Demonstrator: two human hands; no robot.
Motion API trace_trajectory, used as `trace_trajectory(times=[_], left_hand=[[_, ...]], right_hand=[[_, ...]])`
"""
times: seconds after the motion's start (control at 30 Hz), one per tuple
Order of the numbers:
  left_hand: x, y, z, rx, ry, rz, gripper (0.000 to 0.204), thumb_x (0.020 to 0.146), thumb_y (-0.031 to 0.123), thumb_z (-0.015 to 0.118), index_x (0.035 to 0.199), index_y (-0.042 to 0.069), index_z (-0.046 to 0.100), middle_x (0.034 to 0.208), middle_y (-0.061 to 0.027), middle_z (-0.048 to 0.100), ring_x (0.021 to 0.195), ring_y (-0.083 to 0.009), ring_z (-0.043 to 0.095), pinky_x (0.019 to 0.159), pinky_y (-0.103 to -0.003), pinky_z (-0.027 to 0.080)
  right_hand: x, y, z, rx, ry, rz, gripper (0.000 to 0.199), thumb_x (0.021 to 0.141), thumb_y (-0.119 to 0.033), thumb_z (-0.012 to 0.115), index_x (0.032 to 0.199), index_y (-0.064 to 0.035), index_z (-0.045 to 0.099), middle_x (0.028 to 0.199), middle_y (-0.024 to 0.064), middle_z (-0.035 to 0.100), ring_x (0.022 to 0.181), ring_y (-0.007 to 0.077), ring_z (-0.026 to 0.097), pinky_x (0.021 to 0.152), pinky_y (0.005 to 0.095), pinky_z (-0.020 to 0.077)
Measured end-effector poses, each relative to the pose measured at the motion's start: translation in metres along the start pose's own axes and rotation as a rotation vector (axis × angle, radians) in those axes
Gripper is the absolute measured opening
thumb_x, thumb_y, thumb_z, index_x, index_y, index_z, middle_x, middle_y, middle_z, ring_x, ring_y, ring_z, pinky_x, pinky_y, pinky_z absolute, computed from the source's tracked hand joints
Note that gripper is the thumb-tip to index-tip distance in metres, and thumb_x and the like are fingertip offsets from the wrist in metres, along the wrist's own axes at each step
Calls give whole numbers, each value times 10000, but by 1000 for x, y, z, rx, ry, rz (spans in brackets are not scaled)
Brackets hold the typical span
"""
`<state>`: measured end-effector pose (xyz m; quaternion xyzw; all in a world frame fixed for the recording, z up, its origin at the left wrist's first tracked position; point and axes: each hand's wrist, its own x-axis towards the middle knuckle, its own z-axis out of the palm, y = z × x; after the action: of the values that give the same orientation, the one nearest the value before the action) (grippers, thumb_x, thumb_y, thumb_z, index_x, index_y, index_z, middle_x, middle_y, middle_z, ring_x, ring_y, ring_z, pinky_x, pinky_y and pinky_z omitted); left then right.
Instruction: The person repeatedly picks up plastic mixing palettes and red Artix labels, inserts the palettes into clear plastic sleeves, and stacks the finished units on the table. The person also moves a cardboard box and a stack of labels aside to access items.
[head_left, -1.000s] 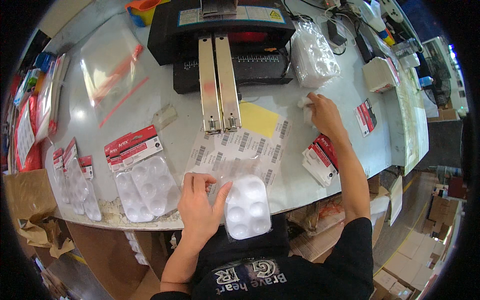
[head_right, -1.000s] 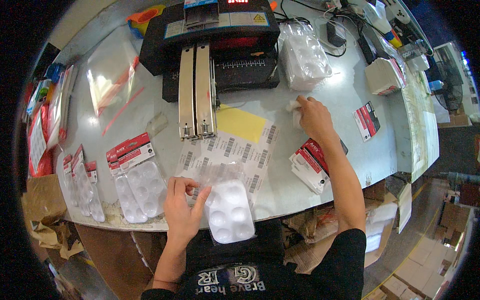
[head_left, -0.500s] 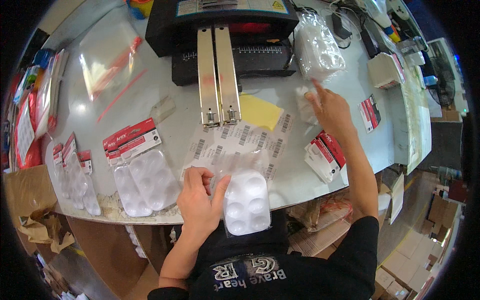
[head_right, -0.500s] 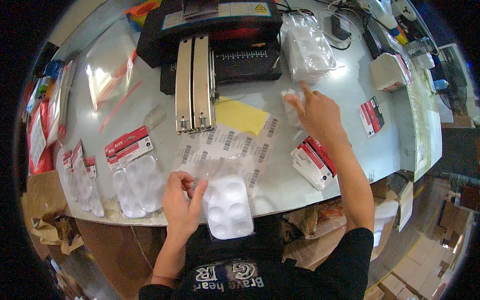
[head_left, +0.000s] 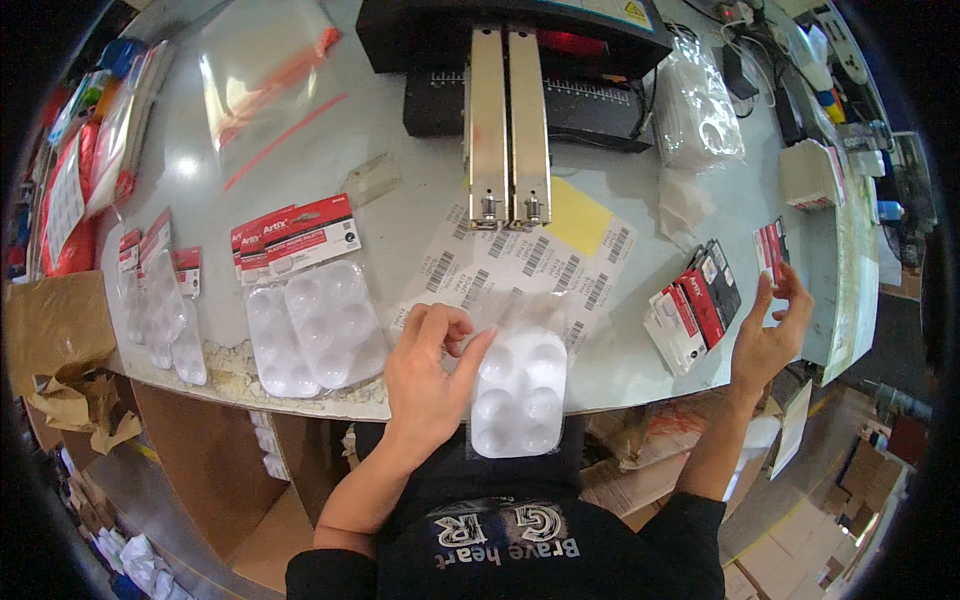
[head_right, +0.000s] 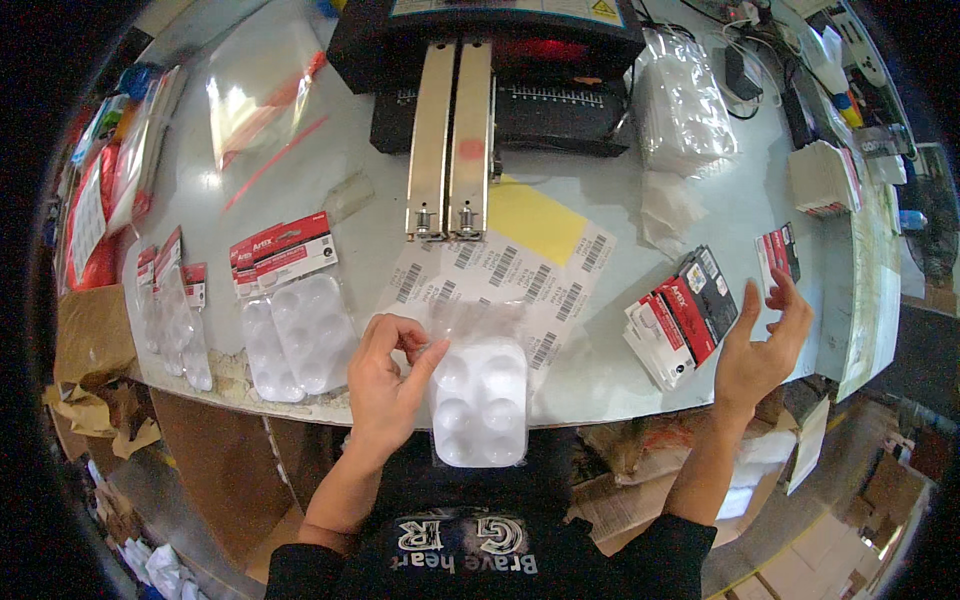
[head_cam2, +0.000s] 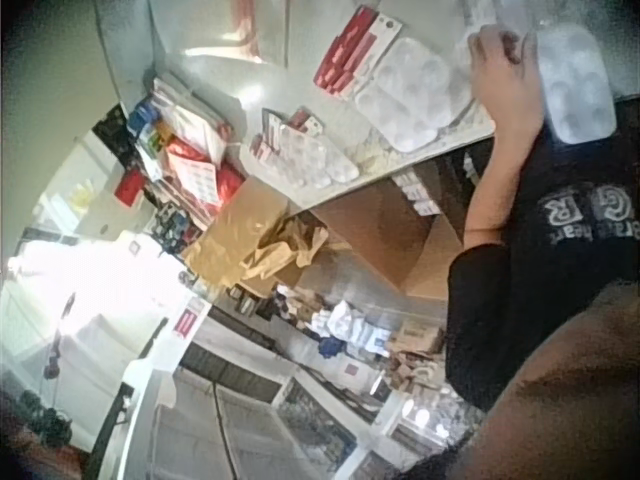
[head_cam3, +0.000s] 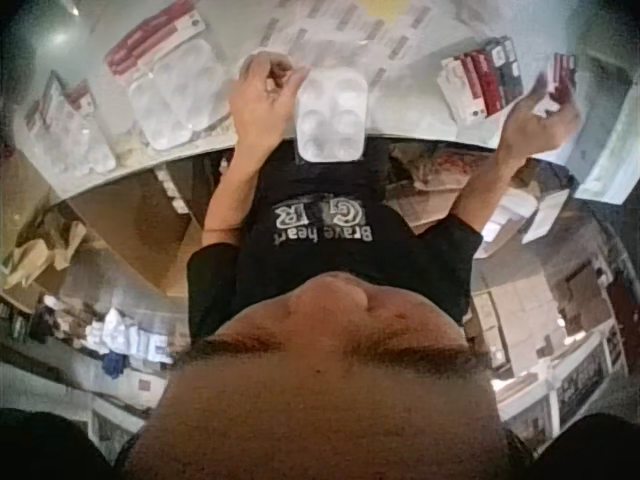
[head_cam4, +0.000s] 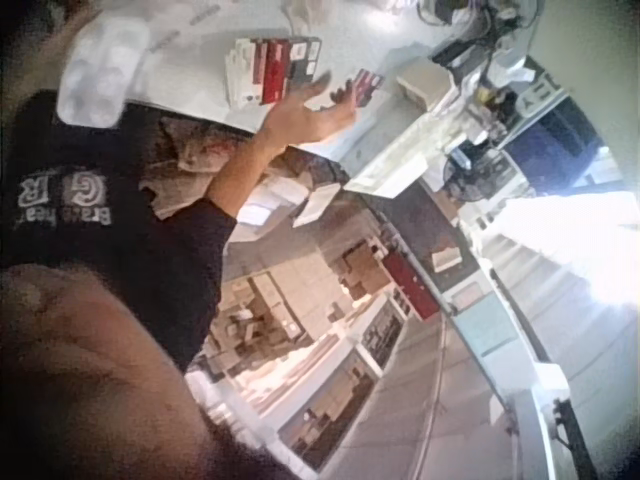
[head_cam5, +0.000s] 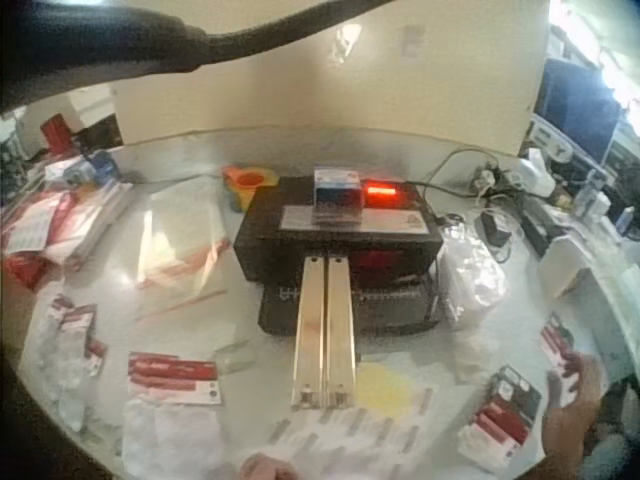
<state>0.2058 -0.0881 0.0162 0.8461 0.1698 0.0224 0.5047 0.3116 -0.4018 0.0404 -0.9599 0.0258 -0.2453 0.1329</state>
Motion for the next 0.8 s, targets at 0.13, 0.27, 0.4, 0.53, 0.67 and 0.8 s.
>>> trace_trajectory(times=[0.13,0.27,0.4,0.53,0.67,0.8], left_hand=[[-3,-3,-1,-59,25,64,177,800,111,700,821,25,547,826,-56,577,675,-131,528,572,-260,400],[-9,-2,1,-340,18,28,136,880,83,613,947,11,518,948,-104,642,698,-118,544,589,-234,401],[-13,5,-3,-697,-138,-282,123,939,81,551,987,-5,477,1006,-181,685,788,-120,618,715,-265,489],[-12,14,-9,-857,-226,-289,137,937,76,556,1011,-40,553,993,-162,690,878,-133,639,789,-250,494],[-14,22,-10,-776,-310,-297,187,928,66,570,1046,-75,607,976,-148,694,909,-130,640,817,-241,496],[-17,23,-11,-731,-229,-224,187,922,69,583,1037,-76,613,910,-113,705,851,-107,643,759,-219,502]], right_hand=[[-8,16,9,78,-597,-50,890,634,-246,836,1354,45,403,1391,229,431,1314,327,402,1056,378,350],[-12,31,20,219,-476,-44,803,600,-239,849,1275,37,514,1275,216,550,1249,304,486,1006,361,398],[-1,12,2,65,-484,31,577,634,-199,834,1124,27,628,998,132,703,810,180,649,784,299,499],[6,-53,-38,637,-498,183,444,718,-150,778,1083,33,604,887,77,681,815,110,622,733,261,507],[7,-124,-35,726,-912,-265,404,785,-240,738,1080,-8,588,826,170,651,762,283,667,652,330,506],[3,-155,-18,695,-982,-295,317,792,-276,735,909,-19,590,700,181,608,650,362,612,572,383,473]])
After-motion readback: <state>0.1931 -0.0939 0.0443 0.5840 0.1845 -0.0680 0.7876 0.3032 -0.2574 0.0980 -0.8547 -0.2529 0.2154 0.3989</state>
